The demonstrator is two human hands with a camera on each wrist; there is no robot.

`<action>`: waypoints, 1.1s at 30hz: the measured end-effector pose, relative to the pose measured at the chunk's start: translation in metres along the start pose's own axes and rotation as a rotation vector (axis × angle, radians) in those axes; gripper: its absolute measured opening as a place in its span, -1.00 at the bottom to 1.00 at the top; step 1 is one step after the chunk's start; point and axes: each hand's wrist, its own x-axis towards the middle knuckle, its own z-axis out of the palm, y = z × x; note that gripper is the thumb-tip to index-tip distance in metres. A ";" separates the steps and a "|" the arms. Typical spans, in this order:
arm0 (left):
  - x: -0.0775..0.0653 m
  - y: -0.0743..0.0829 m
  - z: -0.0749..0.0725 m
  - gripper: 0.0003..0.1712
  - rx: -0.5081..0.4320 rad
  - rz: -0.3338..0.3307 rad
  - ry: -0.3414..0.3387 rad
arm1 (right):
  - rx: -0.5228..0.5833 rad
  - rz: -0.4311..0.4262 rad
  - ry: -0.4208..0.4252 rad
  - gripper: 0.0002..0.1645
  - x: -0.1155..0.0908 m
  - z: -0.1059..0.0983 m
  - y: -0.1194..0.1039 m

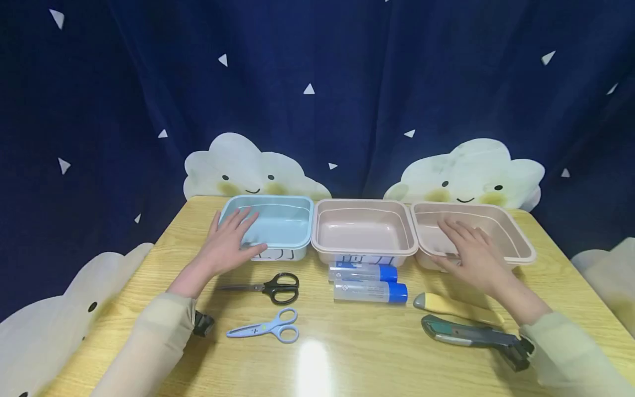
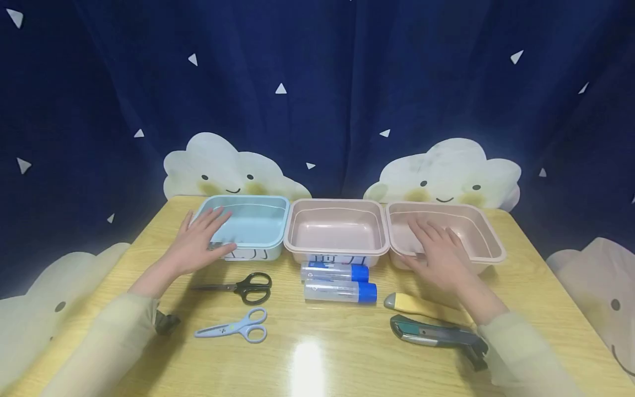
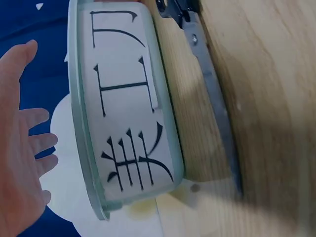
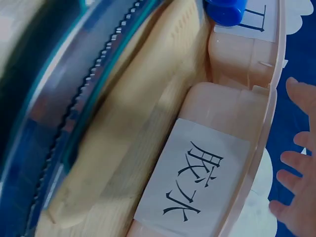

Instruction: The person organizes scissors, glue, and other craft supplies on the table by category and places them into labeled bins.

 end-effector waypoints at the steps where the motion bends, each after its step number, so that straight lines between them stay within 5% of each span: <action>1: -0.001 -0.001 0.000 -0.08 -0.009 0.000 0.014 | 0.004 -0.010 0.020 -0.09 -0.001 0.000 0.000; 16: -0.024 -0.023 -0.002 -0.53 -0.165 -0.109 0.092 | -0.048 -0.296 0.110 -0.72 -0.032 -0.005 0.008; 26: -0.033 -0.035 0.007 -0.32 -0.368 -0.238 0.139 | 0.011 -0.185 -0.212 -0.75 -0.057 0.004 0.020; 33: -0.036 -0.042 0.015 -0.03 -0.502 -0.322 0.079 | 0.065 -0.207 -0.286 -0.63 -0.064 0.016 0.030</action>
